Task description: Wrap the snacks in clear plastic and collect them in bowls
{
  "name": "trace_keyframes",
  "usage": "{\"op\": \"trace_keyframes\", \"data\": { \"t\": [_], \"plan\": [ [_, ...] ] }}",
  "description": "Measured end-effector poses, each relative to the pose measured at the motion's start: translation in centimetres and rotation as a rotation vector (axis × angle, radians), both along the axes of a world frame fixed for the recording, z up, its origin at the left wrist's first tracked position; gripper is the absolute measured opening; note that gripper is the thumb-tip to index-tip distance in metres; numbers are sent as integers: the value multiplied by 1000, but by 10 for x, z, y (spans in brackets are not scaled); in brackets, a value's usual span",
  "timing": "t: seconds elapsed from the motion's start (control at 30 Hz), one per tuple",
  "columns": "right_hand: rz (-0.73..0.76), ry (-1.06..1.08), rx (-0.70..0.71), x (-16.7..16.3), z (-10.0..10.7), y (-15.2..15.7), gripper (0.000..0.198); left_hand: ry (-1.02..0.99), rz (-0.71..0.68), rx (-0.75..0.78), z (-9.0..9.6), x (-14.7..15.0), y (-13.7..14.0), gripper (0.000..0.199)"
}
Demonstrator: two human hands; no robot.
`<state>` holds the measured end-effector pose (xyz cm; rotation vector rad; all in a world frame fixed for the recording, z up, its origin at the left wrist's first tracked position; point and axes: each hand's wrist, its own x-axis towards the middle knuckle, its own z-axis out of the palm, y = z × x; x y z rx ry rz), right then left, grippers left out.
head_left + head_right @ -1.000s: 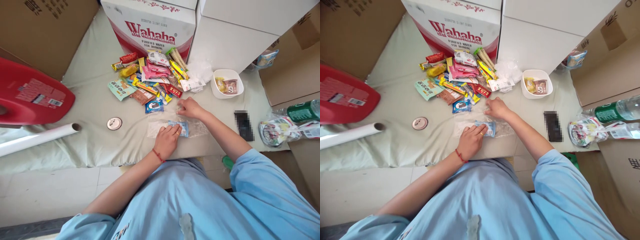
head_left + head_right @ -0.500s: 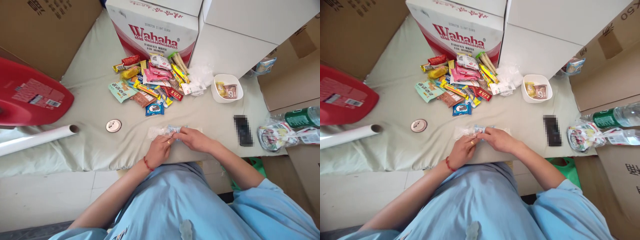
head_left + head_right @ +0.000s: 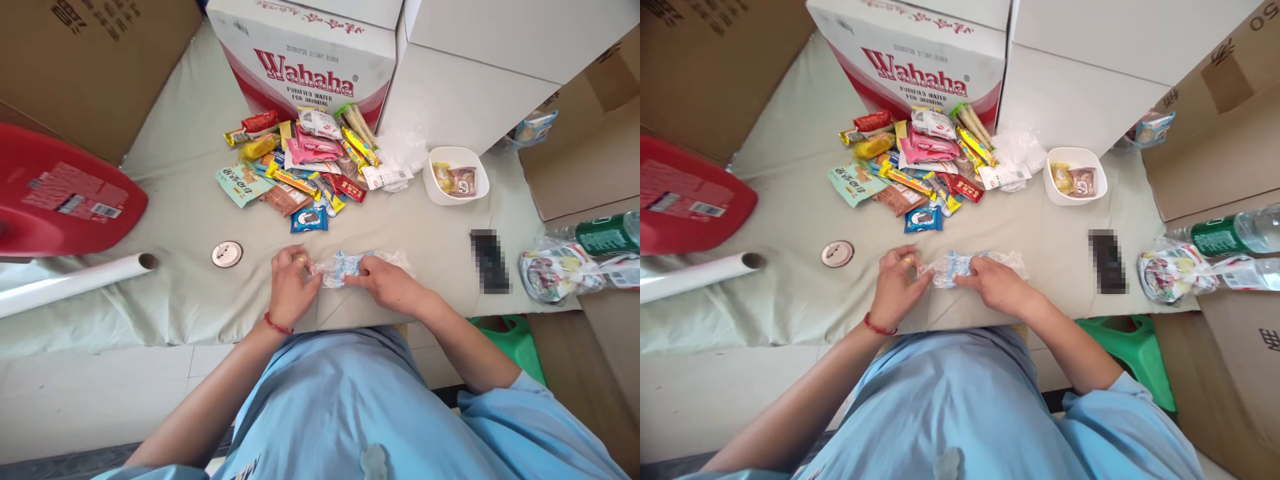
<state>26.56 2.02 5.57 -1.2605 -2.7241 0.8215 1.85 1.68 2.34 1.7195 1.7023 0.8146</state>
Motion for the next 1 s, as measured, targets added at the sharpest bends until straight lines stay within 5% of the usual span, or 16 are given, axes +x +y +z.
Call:
{"op": "trace_keyframes", "data": {
  "t": [0.13,0.23,0.43,0.5,0.6,0.7,0.83,1.0],
  "plan": [
    [42,30,45,-3,-1,-3,33,-362,-34,-195,25,19,-10,22],
    [46,41,74,-1,2,-11,33,-430,-124,-193,30,44,-4,5],
    [8,242,-38,38,6,-34,38,100,-455,87,16,69,-8,34],
    [-181,289,-52,50,0,-36,36,286,-508,153,15,69,-17,40],
    [-613,203,149,54,-16,-30,33,468,-551,212,17,68,-25,43],
    [-720,57,296,51,-29,-19,36,542,-575,260,17,68,-26,39],
    [-675,161,139,49,-21,-11,12,614,-562,309,16,67,-27,37],
    [-725,412,-150,24,14,3,19,661,-559,335,16,70,-28,38]
  ]
}}
